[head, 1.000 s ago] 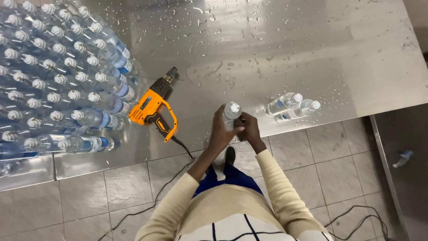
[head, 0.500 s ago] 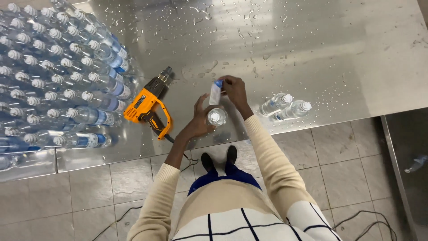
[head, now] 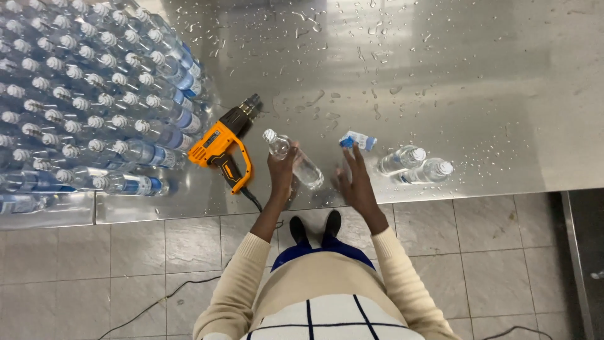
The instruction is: The person uses a heat gun to shrink-wrap labels onto plastic water bottles on a stainless steel table. They rotate each bottle while applying heat, then peel off excess label material and place the finished bottles aside.
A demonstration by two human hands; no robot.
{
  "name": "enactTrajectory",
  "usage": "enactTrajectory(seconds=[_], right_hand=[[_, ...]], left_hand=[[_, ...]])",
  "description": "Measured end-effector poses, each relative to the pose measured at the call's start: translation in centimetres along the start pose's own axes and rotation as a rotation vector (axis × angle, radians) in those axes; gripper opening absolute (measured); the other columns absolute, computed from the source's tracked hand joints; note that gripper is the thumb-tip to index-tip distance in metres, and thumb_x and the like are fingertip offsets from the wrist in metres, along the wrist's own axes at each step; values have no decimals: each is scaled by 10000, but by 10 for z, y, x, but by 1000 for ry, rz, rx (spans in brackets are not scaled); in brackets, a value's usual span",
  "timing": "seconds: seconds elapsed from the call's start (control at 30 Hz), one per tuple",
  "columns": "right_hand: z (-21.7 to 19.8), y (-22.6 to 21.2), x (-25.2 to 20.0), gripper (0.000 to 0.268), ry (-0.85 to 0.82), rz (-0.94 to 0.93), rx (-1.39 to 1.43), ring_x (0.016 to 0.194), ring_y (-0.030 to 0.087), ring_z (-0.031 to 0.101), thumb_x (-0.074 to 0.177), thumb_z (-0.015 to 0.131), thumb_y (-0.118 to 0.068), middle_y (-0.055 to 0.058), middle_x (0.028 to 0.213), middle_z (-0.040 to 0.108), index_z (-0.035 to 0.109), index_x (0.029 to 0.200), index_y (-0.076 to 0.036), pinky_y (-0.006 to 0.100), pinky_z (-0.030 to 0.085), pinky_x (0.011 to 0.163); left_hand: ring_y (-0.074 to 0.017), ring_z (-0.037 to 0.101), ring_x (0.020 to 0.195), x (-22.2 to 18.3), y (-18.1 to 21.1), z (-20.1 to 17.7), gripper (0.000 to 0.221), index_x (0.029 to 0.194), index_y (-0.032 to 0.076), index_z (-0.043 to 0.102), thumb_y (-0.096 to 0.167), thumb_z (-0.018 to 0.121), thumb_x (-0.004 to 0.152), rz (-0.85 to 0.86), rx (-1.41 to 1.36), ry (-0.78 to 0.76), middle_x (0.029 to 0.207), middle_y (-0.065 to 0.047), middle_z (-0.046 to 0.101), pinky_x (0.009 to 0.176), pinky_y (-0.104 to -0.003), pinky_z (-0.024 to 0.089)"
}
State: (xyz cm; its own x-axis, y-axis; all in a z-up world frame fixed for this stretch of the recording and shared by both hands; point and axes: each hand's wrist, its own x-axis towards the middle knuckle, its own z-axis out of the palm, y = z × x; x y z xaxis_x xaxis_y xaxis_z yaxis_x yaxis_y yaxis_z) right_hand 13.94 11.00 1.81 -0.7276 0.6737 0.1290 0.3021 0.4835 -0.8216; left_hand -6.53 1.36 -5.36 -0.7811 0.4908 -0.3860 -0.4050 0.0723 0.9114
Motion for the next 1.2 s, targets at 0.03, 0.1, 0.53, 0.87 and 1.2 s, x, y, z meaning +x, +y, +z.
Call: enactTrajectory(seconds=[0.03, 0.1, 0.53, 0.87, 1.2], right_hand=[[-4, -16, 2, 610, -5, -10, 4, 1518, 645, 309, 1163, 453, -346, 448, 1682, 279, 413, 1659, 6, 747, 385, 1215], [-8, -51, -7, 880, -213, 209, 276, 1532, 559, 392, 1011, 779, -283, 363, 1696, 330, 304, 1712, -44, 625, 439, 1249], [-28, -85, -13, 677, -170, 157, 691, 1138, 272, 685, 1018, 642, -53, 213, 1431, 640, 436, 1662, -79, 415, 691, 858], [-76, -159, -16, 523, 53, 197, 663, 1199, 290, 708, 1162, 386, -358, 183, 1250, 788, 742, 1423, -77, 536, 537, 1099], [-85, -149, -28, 786, -124, 191, 742, 1157, 216, 679, 896, 844, -325, 119, 1316, 751, 561, 1605, -138, 449, 637, 944]], left_hand=[[-318, 703, 1296, 5, -2, 3, 650, 1521, 90, 547, 330, 848, 997, 7, -2, 9, 1433, -160, 687, 1091, -528, 606], [-450, 634, 1367, 8, -10, 2, 951, 1651, 25, 368, 488, 851, 976, -102, -132, 32, 1549, -282, 568, 1092, -588, 569], [-265, 712, 1222, -85, 134, 47, 668, 1441, 49, 491, 356, 849, 968, -8, -342, -355, 1276, -123, 686, 1117, -473, 540], [-309, 731, 1231, -126, 166, 62, 646, 1402, 41, 539, 351, 865, 938, 141, -367, -490, 1293, -172, 730, 1136, -526, 584], [-317, 710, 1267, -138, 177, 64, 740, 1446, 42, 503, 436, 859, 931, 132, -351, -512, 1352, -179, 707, 1190, -560, 538]])
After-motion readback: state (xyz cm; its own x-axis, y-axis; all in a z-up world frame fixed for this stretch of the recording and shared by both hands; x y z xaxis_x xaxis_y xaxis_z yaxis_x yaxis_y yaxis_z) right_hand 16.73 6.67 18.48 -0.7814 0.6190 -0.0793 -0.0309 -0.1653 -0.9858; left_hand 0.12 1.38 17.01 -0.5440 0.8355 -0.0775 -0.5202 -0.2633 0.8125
